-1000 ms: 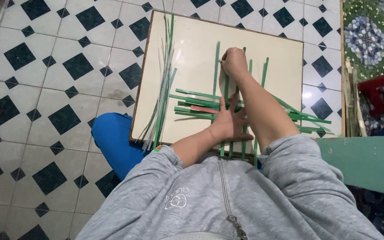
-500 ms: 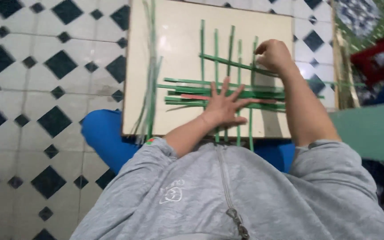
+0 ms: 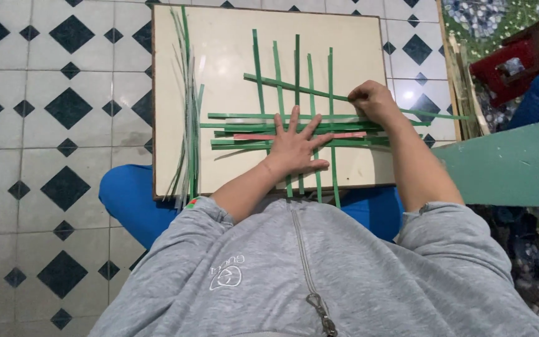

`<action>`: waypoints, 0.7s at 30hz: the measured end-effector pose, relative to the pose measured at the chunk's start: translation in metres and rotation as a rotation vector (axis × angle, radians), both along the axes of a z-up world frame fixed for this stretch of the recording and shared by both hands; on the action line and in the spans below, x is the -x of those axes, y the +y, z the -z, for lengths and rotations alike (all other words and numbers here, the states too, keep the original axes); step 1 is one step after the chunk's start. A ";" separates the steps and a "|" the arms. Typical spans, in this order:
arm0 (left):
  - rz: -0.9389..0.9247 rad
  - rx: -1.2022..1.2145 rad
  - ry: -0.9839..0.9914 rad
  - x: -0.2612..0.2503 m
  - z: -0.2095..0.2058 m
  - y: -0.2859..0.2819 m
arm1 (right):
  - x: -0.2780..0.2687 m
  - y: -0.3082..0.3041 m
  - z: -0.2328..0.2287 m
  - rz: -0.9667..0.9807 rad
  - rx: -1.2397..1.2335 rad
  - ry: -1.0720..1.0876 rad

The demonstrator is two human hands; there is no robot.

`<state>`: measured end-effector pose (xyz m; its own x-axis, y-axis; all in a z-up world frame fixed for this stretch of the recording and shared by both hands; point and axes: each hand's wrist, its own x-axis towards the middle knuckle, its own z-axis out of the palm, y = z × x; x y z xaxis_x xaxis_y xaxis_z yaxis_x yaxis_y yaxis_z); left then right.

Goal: The person is weaving green and pink plastic strips together on a flat board to create a woven pattern.

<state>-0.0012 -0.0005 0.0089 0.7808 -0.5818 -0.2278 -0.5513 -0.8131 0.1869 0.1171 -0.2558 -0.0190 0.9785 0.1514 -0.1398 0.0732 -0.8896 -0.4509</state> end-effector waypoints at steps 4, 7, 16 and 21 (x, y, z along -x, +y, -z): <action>-0.005 0.024 -0.015 0.001 0.000 0.001 | 0.009 0.027 -0.005 -0.005 -0.025 -0.003; -0.012 0.004 -0.034 0.003 -0.005 0.001 | 0.019 0.037 -0.027 -0.133 0.042 -0.058; 0.019 -0.084 -0.221 0.011 -0.014 0.009 | -0.036 0.205 -0.020 -0.451 0.114 -0.055; -0.066 0.008 -0.215 0.007 -0.015 0.004 | -0.043 0.258 0.004 -0.638 0.483 -0.176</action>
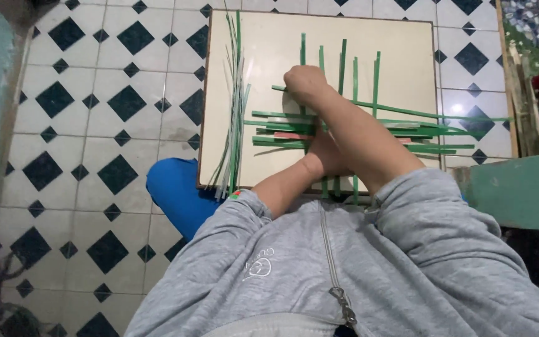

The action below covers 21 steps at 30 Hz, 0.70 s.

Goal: The person is weaving green and pink plastic strips together on a flat board to create a woven pattern.

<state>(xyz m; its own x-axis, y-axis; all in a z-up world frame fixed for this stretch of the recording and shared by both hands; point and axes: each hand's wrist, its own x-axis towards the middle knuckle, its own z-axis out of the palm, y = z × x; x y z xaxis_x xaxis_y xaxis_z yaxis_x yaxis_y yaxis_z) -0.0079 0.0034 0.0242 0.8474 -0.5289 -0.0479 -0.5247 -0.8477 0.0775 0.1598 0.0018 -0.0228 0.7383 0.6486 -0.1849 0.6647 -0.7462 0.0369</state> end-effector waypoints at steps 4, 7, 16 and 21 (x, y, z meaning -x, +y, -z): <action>0.002 -0.055 0.012 -0.003 0.001 -0.001 | 0.006 0.014 -0.001 -0.069 -0.142 -0.038; 0.001 -0.081 0.037 -0.002 0.003 0.002 | 0.009 0.039 0.018 -0.097 -0.254 -0.009; 0.092 -0.116 0.066 -0.004 0.015 -0.001 | 0.015 -0.030 -0.049 0.393 -0.669 0.024; 0.025 0.022 0.160 -0.003 0.004 -0.004 | 0.038 -0.100 -0.044 0.591 -0.247 0.111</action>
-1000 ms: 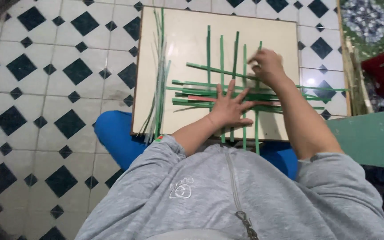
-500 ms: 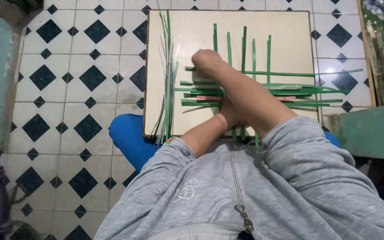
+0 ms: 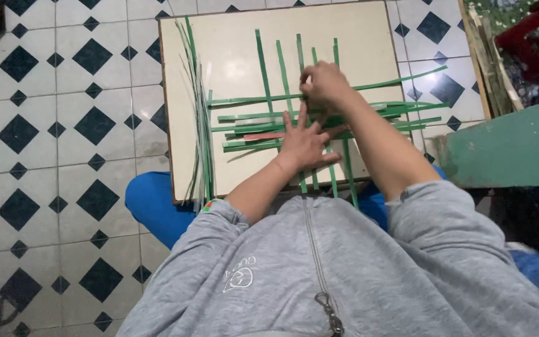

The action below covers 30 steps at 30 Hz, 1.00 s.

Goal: The person is weaving green and pink plastic strips together on a flat board to create a woven pattern.

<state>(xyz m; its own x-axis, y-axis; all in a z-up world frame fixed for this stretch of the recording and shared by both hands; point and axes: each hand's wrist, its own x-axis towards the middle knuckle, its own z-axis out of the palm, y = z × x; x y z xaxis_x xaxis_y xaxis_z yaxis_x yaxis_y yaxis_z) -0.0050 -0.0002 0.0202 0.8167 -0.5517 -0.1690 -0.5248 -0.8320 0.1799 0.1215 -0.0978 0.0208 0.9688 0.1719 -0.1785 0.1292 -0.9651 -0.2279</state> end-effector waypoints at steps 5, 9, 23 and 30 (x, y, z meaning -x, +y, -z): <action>0.000 -0.060 0.091 -0.007 0.023 -0.008 | 0.025 -0.017 0.024 -0.124 -0.116 0.031; -0.002 -0.041 0.074 -0.005 0.011 -0.006 | 0.038 -0.017 0.036 -0.116 -0.136 -0.041; 0.006 -0.112 0.151 -0.002 0.005 -0.006 | 0.040 -0.049 0.011 -0.100 -0.283 0.118; 0.056 -0.033 0.096 -0.001 -0.002 0.002 | 0.030 -0.125 0.010 -0.149 0.062 -0.019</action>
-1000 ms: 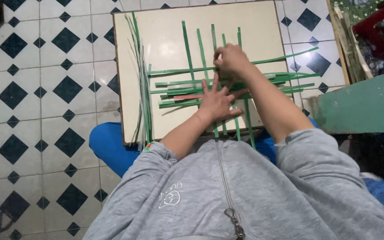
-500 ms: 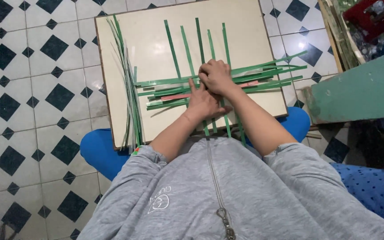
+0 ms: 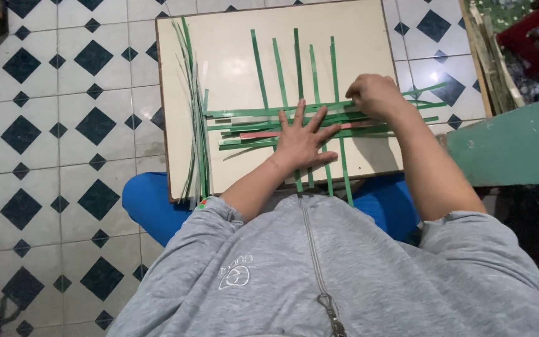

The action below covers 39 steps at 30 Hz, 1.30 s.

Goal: The person is weaving green and pink plastic strips together on a flat board to create a woven pattern.

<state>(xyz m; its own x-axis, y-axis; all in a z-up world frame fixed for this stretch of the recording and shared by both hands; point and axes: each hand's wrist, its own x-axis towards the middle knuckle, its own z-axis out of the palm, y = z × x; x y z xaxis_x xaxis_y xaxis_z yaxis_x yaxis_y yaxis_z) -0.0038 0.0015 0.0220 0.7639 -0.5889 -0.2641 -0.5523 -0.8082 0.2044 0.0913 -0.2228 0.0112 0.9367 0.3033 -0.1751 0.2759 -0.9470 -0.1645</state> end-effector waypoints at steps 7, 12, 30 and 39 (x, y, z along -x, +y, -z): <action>-0.007 -0.002 -0.007 -0.003 0.014 -0.003 | 0.041 0.012 -0.013 -0.070 0.165 -0.045; -0.002 -0.014 -0.011 -0.002 0.012 -0.003 | 0.049 -0.004 0.029 -0.102 0.127 -0.160; -0.004 0.008 -0.130 -0.008 0.021 0.003 | 0.064 0.020 0.010 -0.105 -0.027 0.040; -0.180 -0.086 -0.058 -0.036 0.024 0.111 | 0.043 -0.003 -0.014 -0.150 0.174 0.174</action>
